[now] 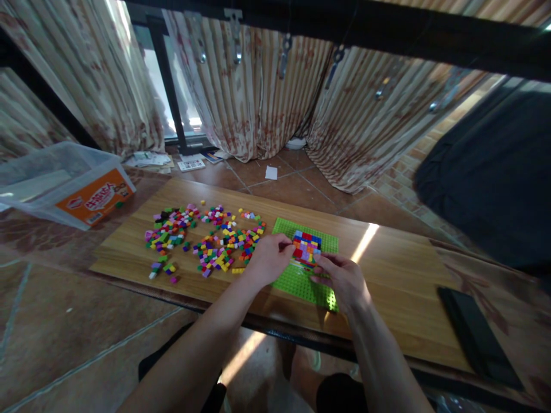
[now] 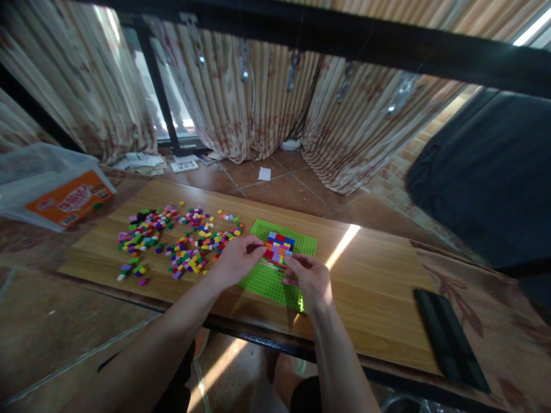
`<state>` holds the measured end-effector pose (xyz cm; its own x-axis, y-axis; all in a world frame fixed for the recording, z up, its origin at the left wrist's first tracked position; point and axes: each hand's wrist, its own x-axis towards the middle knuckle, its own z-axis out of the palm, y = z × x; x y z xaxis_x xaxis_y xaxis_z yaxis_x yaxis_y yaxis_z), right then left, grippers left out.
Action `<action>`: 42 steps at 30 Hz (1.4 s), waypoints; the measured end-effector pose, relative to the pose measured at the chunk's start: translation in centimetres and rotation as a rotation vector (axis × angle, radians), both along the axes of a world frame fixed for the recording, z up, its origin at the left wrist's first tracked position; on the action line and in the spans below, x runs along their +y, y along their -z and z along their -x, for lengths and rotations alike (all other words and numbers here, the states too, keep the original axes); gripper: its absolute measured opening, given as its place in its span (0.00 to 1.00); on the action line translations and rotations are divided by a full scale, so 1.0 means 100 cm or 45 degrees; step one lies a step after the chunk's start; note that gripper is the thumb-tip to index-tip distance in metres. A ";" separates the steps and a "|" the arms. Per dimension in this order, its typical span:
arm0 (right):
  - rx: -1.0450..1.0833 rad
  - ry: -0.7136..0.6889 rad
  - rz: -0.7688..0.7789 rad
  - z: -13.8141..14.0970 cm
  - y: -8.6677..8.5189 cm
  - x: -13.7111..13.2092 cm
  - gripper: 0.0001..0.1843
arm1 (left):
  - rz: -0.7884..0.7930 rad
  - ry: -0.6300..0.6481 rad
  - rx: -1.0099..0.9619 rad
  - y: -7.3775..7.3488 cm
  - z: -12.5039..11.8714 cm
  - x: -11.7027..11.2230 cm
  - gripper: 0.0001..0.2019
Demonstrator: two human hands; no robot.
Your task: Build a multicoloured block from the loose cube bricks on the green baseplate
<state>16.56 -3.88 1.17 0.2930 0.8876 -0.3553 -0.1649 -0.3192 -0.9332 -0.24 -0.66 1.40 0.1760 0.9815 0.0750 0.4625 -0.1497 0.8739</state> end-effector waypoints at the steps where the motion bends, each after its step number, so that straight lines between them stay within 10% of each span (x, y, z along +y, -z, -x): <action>1: 0.005 0.012 -0.015 0.001 0.001 0.000 0.24 | 0.001 -0.001 -0.006 0.000 0.000 0.000 0.08; 10: -0.096 0.038 -0.051 -0.002 0.006 -0.004 0.26 | -0.054 0.041 0.113 0.000 0.010 0.007 0.11; 22: -0.134 0.081 -0.114 -0.006 0.006 -0.003 0.25 | -0.118 -0.293 0.642 -0.002 0.068 0.027 0.13; 42: -0.130 0.055 -0.184 -0.009 0.011 -0.001 0.26 | -0.120 -0.045 1.001 0.003 0.059 0.024 0.17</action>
<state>17.42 -3.95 0.03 0.3600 0.9131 -0.1912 -0.0775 -0.1750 -0.9815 -6.11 1.78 1.09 0.1810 0.9832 0.0247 0.9449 -0.1809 0.2730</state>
